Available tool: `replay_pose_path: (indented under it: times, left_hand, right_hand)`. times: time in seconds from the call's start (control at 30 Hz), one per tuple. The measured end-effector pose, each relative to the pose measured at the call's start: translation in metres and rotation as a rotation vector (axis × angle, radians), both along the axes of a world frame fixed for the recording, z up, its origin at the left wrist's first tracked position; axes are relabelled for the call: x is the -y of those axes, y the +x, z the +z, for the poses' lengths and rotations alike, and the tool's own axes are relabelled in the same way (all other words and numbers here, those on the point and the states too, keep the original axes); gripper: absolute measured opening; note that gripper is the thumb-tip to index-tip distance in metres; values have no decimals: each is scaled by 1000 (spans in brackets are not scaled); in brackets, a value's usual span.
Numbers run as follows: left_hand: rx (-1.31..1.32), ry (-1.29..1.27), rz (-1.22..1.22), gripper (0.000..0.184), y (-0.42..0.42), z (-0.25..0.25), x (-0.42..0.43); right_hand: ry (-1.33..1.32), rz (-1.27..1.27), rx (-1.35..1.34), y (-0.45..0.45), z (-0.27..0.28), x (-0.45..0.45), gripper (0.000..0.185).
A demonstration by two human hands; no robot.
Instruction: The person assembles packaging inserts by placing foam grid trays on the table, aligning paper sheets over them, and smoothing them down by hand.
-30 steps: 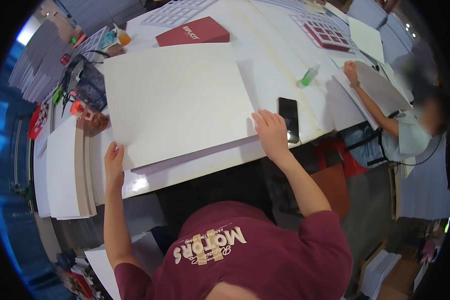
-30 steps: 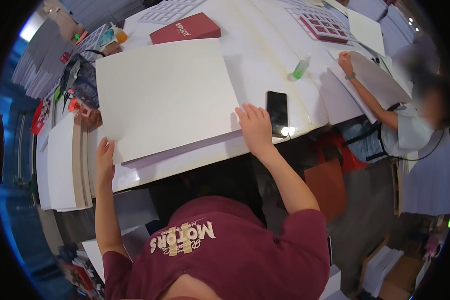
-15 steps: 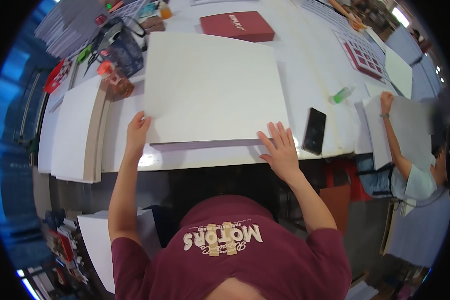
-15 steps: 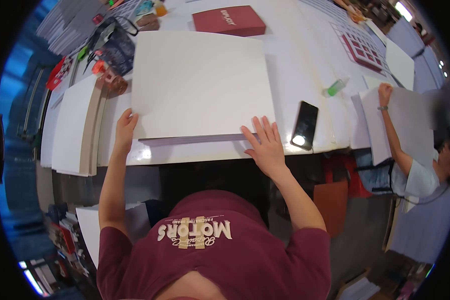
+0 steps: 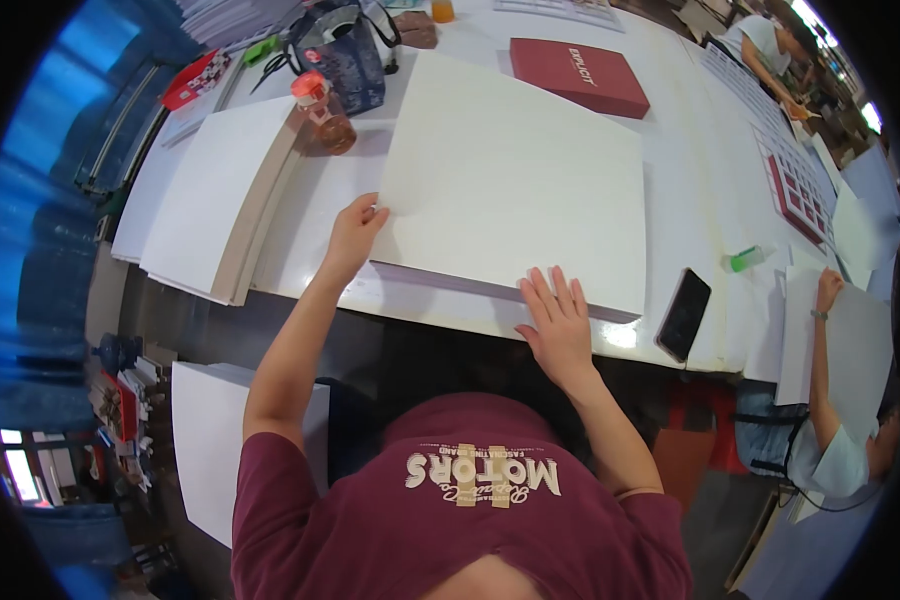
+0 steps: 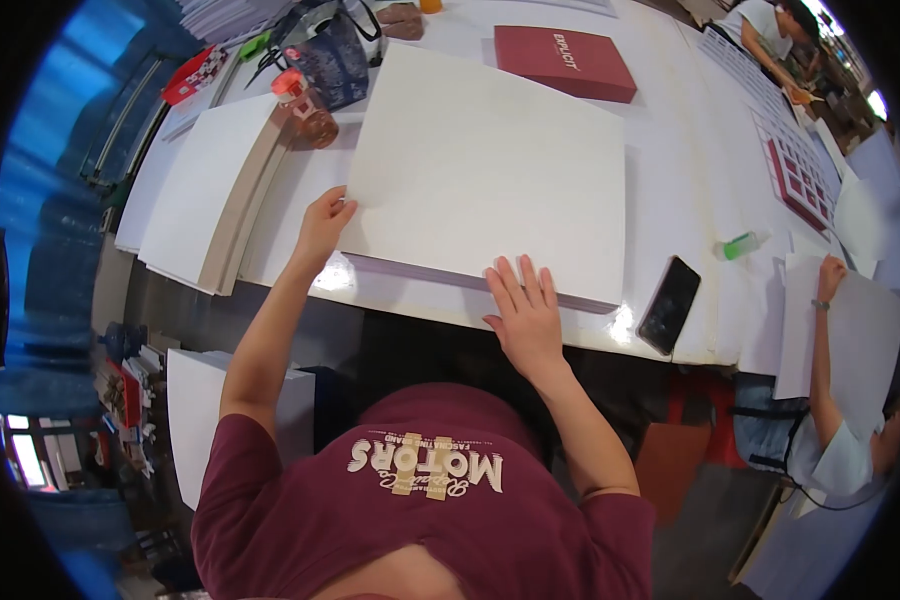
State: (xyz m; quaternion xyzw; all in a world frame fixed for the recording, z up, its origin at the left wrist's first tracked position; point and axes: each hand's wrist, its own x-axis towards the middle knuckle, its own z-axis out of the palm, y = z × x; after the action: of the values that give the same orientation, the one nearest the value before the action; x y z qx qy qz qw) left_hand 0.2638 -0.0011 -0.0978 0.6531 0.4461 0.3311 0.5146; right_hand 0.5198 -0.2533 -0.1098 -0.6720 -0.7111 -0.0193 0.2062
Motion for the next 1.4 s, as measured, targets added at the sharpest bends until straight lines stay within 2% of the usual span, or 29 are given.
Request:
replay_pose_path:
  times: [0.1, 0.2, 0.4, 0.63, 0.73, 0.93, 1.03, 1.1, 1.13, 1.17, 1.2, 1.3, 1.33, 1.4]
  left_hand:
    - [-109, 138, 35, 35, 1, -8, -3]
    - [-355, 375, 13, 43, 2, 2, -1]
    - [-277, 360, -86, 51, -3, -14, -7]
    - [-179, 217, -163, 52, -6, -8, -4]
    - [-224, 182, -168, 52, -5, -5, -3]
    - [-275, 340, -182, 51, -9, -23, -7]
    - [-386, 480, -141, 50, -9, -24, -5]
    - [-427, 564, -171, 50, -13, -42, -17]
    - [-523, 533, -140, 50, -18, -54, -20]
    - [-467, 471, -171, 50, -16, -52, -21]
    - [-469, 578, -180, 49, -21, -71, -31]
    - [-373, 458, -221, 46, -15, -43, -18]
    - [-379, 537, -213, 45, -16, -51, -20]
    - [-397, 501, -225, 45, -13, -40, -14]
  right_hand:
    - [-14, 2, 24, 1, 0, 1, 72]
    - [-11, -5, 30, -1, 0, 0, 71]
    - [-11, -7, 40, -2, -4, -1, 71]
    - [-12, -5, 51, -3, -4, -1, 71]
    - [-11, -5, 52, -2, -3, -1, 72]
    - [-10, -8, 50, -3, -3, 0, 73]
    - [0, -2, 39, -5, -4, -3, 75]
    - [-1, 4, 24, -2, -4, -2, 76]
    - [-8, -1, 15, -4, -4, -4, 77]
    - [-20, -16, 9, -4, -2, -3, 78]
    - [-29, -9, 1, -3, 2, -1, 77]
    - [12, -21, -75, 7, 5, 7, 77]
    - [42, -18, -112, 12, 3, 10, 77]
    - [54, -155, -68, 29, 1, 18, 78]
